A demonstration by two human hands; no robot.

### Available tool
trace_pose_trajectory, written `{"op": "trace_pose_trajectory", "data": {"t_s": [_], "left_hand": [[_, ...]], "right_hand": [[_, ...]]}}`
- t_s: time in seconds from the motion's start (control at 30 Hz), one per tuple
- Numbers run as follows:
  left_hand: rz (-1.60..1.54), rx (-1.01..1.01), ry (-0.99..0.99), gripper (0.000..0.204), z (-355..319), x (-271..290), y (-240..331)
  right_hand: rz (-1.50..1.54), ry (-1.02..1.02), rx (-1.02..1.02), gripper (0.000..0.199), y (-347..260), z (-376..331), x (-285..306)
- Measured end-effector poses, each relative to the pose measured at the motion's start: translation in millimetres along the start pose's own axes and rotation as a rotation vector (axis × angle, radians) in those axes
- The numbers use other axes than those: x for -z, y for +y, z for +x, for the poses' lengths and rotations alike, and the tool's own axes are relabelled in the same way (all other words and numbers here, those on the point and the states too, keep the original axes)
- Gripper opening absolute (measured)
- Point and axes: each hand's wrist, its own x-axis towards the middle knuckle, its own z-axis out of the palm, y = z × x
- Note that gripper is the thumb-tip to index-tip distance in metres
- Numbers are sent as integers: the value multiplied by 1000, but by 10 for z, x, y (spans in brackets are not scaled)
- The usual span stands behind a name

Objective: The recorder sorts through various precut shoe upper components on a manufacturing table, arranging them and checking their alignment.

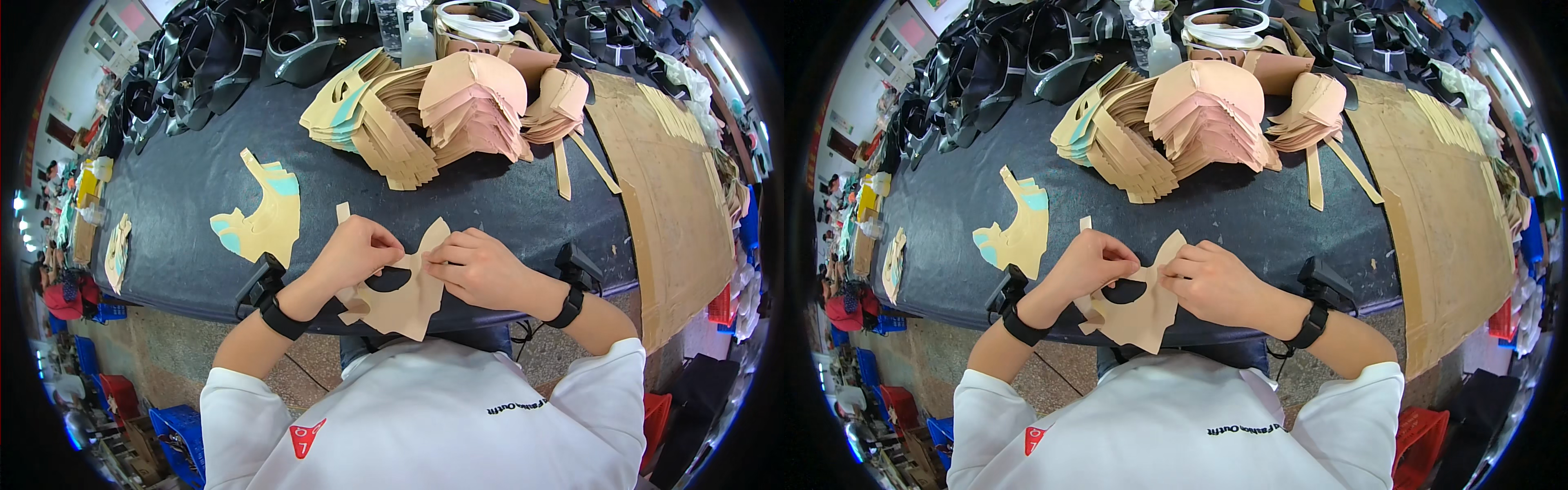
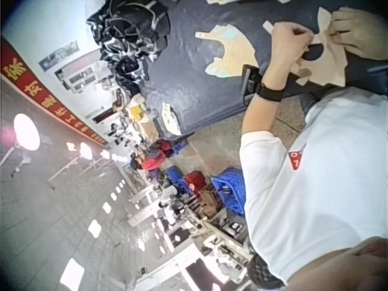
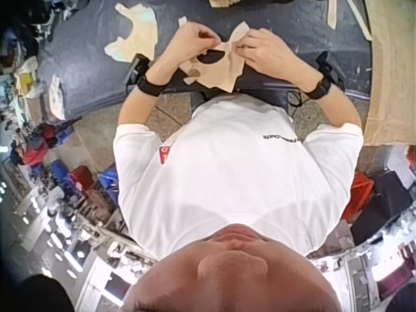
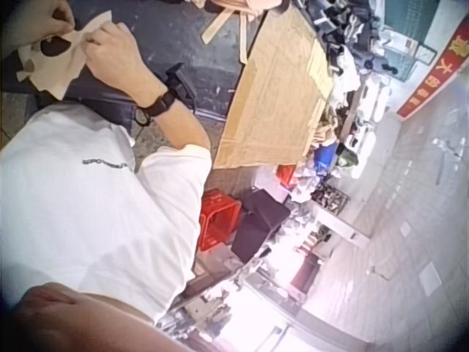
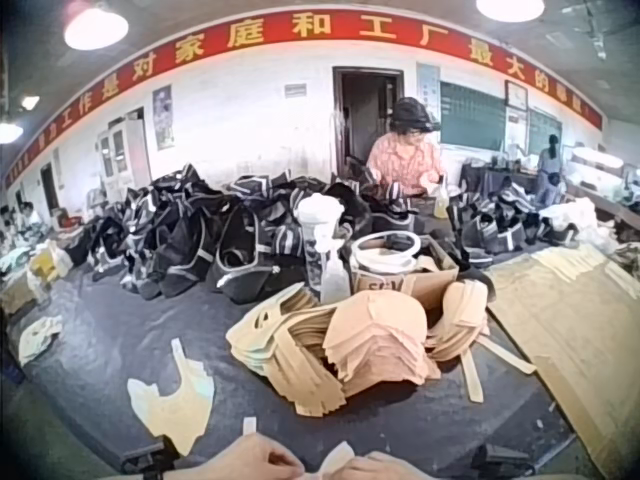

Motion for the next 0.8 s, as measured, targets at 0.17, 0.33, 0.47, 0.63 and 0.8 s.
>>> {"op": "trace_pose_trajectory", "data": {"t_s": [0.17, 0.33, 0.47, 0.63, 0.8], "left_hand": [[6, 19, 27, 14, -20, -33, 24], [34, -36, 66, 14, -21, -70, -20], [122, -95, 118, 15, -7, -105, -37], [155, -146, 130, 16, -54, -105, -28], [55, -35, -152, 26, -297, 331, 62]], "right_hand": [[-20, 57, 22, 20, -5, 12, -16], [-31, 8, -30, 25, -40, 11, -11], [-99, -52, -70, 26, -141, 140, -46], [-353, 26, 138, 13, -190, 218, -171], [-359, -82, 219, 13, -299, 351, -47]]}}
